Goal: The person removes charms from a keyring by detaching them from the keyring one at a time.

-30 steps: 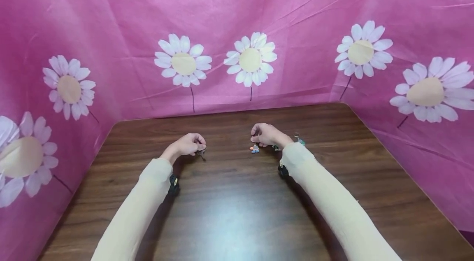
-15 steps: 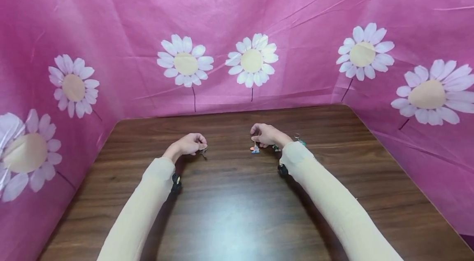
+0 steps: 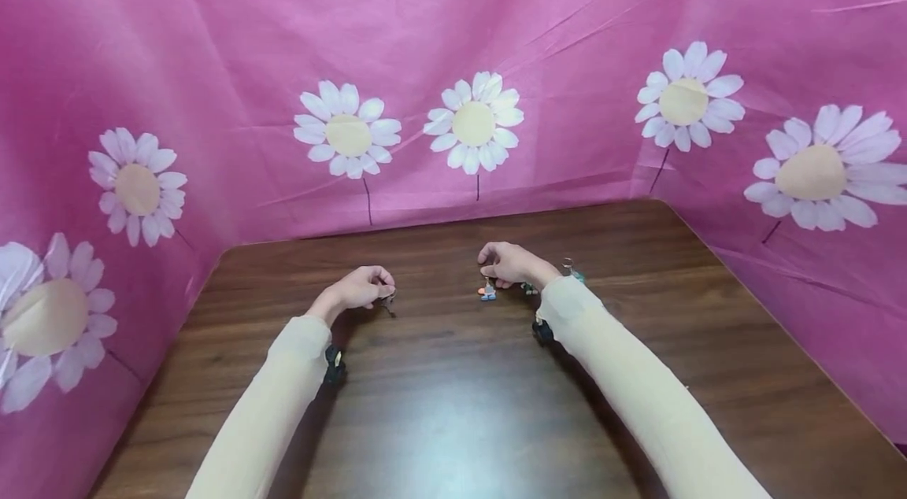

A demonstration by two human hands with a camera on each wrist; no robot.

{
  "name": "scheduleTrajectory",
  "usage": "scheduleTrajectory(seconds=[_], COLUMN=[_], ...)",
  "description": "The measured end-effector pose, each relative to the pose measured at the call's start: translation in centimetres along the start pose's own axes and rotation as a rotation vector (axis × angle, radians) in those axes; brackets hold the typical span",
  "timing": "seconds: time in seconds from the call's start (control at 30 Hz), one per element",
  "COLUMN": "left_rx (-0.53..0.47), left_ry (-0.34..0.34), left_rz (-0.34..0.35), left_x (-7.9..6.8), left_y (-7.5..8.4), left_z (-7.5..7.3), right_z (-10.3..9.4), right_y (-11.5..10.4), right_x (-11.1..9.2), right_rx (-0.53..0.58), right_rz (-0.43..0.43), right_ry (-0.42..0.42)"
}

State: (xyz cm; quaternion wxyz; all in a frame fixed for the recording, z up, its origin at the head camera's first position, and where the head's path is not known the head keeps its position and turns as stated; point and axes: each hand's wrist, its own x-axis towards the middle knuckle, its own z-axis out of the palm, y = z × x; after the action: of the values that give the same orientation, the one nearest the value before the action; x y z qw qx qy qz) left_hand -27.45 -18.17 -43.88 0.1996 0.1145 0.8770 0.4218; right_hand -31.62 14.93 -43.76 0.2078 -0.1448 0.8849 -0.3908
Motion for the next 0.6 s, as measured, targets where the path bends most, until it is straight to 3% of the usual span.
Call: scheduleTrajectory(seconds=[0.17,0.33,0.43,0.6], left_rx=[-0.03,0.012,0.125,0.398], left_ry=[0.058,0.095,0.171,0.336], left_rz=[0.039,0.132,0.234,0.361], left_x=[-0.6,-2.4,-4.0,-6.9], left_y=[0.1,0.9,1.9,2.8], left_z=[-1.4,-3.0,-4.2,-6.2], right_z=[-0.9,-3.0,-4.7,-7.5], right_y=[-1.1,-0.6,0.0,1.4], right_x=[0.1,-1.5,-3.4,-6.8], right_rx=[0.068,-0.047,-0.201,-0.435], right_rz=[-0.035,-0.155,-0.241,-0.368], right_ry=[0.015,0.069,0.123,0.212])
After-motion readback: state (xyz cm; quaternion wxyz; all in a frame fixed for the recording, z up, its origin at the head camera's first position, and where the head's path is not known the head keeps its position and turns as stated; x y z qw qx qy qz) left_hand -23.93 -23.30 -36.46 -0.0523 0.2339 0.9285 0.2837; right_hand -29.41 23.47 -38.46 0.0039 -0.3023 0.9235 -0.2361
